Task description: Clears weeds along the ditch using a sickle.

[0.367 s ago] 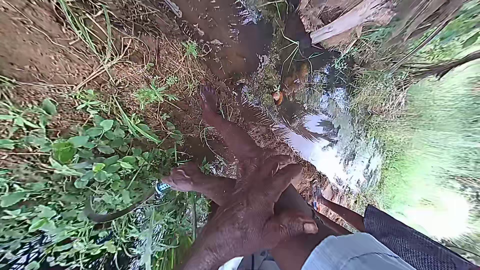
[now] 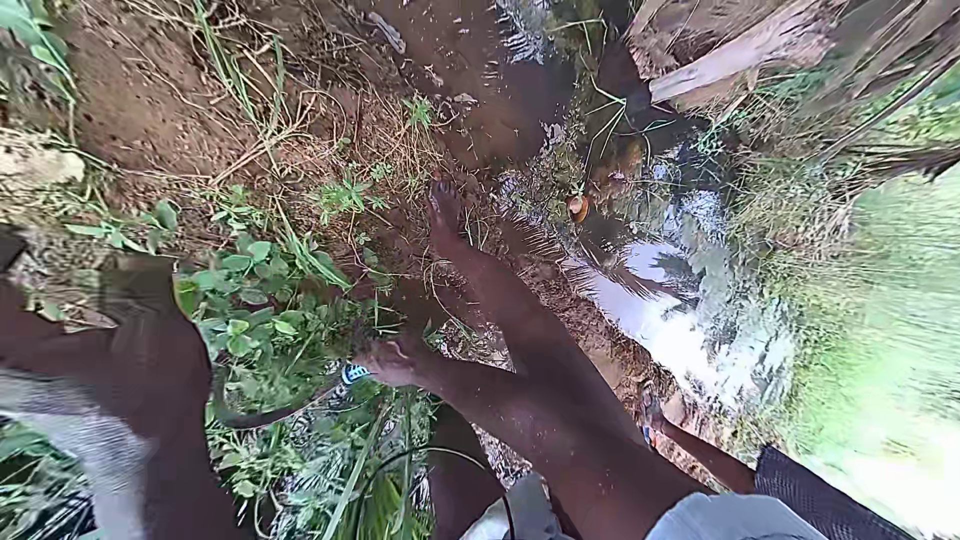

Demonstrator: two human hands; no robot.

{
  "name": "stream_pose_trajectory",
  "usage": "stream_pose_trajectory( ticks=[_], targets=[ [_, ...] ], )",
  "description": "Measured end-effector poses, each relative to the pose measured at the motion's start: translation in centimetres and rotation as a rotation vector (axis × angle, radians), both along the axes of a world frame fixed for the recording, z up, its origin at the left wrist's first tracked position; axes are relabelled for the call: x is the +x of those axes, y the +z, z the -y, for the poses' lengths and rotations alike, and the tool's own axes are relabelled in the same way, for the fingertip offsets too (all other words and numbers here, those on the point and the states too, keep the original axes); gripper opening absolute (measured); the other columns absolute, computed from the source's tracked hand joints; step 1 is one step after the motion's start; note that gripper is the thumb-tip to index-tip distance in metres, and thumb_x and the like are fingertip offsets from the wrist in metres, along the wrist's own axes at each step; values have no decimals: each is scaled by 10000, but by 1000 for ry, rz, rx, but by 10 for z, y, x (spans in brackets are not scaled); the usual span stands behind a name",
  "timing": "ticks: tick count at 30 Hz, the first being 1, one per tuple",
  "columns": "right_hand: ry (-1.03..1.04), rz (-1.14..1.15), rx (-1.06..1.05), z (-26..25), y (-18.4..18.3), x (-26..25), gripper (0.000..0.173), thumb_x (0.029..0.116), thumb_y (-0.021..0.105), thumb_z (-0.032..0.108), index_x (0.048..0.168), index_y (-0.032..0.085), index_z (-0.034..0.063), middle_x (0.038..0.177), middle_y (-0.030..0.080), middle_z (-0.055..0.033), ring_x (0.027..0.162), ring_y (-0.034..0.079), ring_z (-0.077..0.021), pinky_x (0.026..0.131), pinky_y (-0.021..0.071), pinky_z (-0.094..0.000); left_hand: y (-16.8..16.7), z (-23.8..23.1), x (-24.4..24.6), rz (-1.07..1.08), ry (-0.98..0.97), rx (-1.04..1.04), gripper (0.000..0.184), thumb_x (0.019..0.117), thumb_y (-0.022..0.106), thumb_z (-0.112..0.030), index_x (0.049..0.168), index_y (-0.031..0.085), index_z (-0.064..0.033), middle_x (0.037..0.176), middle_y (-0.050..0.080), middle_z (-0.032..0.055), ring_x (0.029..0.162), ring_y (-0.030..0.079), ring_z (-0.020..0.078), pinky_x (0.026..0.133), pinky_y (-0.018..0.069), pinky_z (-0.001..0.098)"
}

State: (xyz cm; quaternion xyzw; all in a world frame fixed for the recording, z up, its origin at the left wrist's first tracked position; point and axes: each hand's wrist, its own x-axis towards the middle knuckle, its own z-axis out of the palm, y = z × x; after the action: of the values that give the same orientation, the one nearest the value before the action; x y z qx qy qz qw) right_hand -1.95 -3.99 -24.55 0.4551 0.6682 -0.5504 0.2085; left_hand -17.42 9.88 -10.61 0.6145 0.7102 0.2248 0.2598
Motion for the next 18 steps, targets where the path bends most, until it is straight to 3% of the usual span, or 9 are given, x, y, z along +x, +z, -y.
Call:
stream_pose_trajectory(
  ticks=[1,2,4,6,9,12,15,16,18],
  targets=[
    [7,-9,-6,-1,-1,1,360,1020,583,306,1359,620,192,1205,700,-147,1119,661,-368,925,505,-623,-9,12,0,58,-71,-112,653,1033,510,-470,1431,486,47,1458,492,302,1394,459,396,1164,359,543],
    [-3,-24,-22,1,0,3,388,1017,581,309,1383,606,184,1218,695,-157,1133,656,-372,944,495,-626,-19,25,2,121,-78,-183,702,1004,508,-511,1446,485,34,1483,465,309,1404,429,424,1153,334,576],
    [-60,-42,-44,8,1,10,414,1005,578,328,1379,608,154,1215,690,-172,1128,656,-376,927,499,-620,-41,51,5,198,-35,-262,678,1001,512,-484,1429,498,41,1468,486,300,1392,454,407,1142,377,535],
    [-167,-44,-94,16,12,21,414,1007,576,357,1331,623,102,1202,675,-204,1115,652,-396,897,505,-631,-52,70,4,226,34,-308,588,1038,518,-363,1419,494,84,1448,503,315,1376,473,415,1136,386,531],
    [-497,-42,-150,42,30,38,406,996,594,368,1233,658,45,1145,681,-216,1081,662,-390,880,511,-622,-57,95,7,302,217,-313,505,1059,493,-251,1423,462,98,1409,531,289,1240,583,266,1035,489,394],
    [-883,-22,-206,72,38,49,494,991,586,393,1375,614,83,1214,692,-179,1108,677,-324,954,521,-570,-61,113,7,301,273,-327,507,1055,484,-259,1404,474,109,1396,541,304,1262,574,290,1062,469,416],
    [-1291,-40,-290,85,39,51,495,983,601,408,1365,596,93,1002,711,-137,821,700,-251,774,575,-494,-80,121,12,269,284,-395,493,1048,521,-226,1411,471,104,1360,560,305,1249,577,319,1067,464,446],
    [-1424,-44,-300,83,42,51,482,982,601,394,1343,594,74,922,697,-119,727,683,-221,690,583,-445,-89,122,15,266,264,-439,508,1047,542,-205,1433,455,113,1379,548,326,1289,556,369,1102,435,490],
    [-1659,-68,-300,63,52,55,446,1005,566,338,1300,571,4,853,652,-99,641,635,-180,600,567,-377,-104,112,30,233,180,-555,530,1053,551,-206,1471,429,96,1413,533,318,1338,517,410,1143,391,531]
  ],
)
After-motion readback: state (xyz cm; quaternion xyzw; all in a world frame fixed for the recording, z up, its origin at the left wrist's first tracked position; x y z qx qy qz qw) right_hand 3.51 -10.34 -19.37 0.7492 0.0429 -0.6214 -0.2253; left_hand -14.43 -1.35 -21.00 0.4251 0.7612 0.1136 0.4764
